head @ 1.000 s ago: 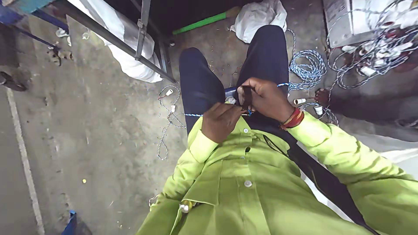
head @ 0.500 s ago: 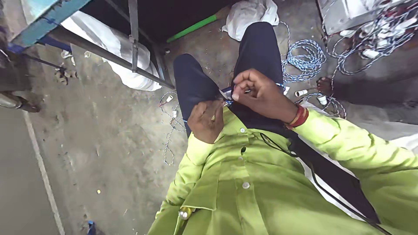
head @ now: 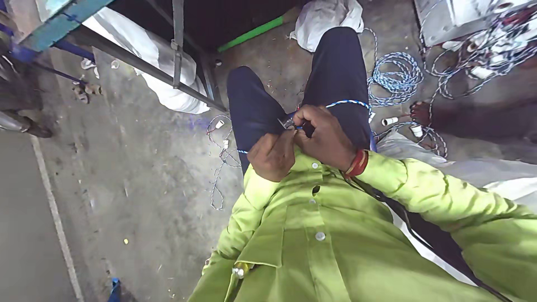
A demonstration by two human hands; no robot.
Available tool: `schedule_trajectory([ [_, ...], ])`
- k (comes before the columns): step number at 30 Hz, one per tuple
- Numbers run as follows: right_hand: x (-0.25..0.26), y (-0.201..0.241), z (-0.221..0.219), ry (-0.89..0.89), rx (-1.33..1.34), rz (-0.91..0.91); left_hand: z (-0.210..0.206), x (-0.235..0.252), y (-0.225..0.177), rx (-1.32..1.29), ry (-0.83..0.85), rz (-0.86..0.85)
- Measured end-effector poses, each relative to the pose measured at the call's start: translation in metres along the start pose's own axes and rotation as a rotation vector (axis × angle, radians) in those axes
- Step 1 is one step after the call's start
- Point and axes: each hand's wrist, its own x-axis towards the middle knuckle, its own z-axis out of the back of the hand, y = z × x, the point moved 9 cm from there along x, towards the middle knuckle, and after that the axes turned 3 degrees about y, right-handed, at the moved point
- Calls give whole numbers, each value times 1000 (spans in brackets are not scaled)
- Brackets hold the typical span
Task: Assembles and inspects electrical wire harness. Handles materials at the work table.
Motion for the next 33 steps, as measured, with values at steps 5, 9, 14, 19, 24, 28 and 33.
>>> schedule_trajectory([
  [5, -3, -8, -3, 25, 212, -72, 0, 2, 6, 25, 16, 36],
  [9, 0, -15, -7, 50, 222, -89, -3, 4, 11, -13, 61, 63],
  [14, 1, -9, -9, 103, 23, -51, -7, -1, 8, 41, 84, 40],
  [19, 0, -7, -2, -7, 56, 5, -3, 6, 8, 83, 68, 40],
  [24, 1, -13, 4, 20, 90, -38, -9, 9, 15, -96, 164, 152],
  [28, 3, -25, 0, 159, 179, -171, -18, 8, 21, -340, 255, 304],
  [33, 4, -18, 8, 31, 96, -109, -12, 2, 30, -321, 311, 389],
])
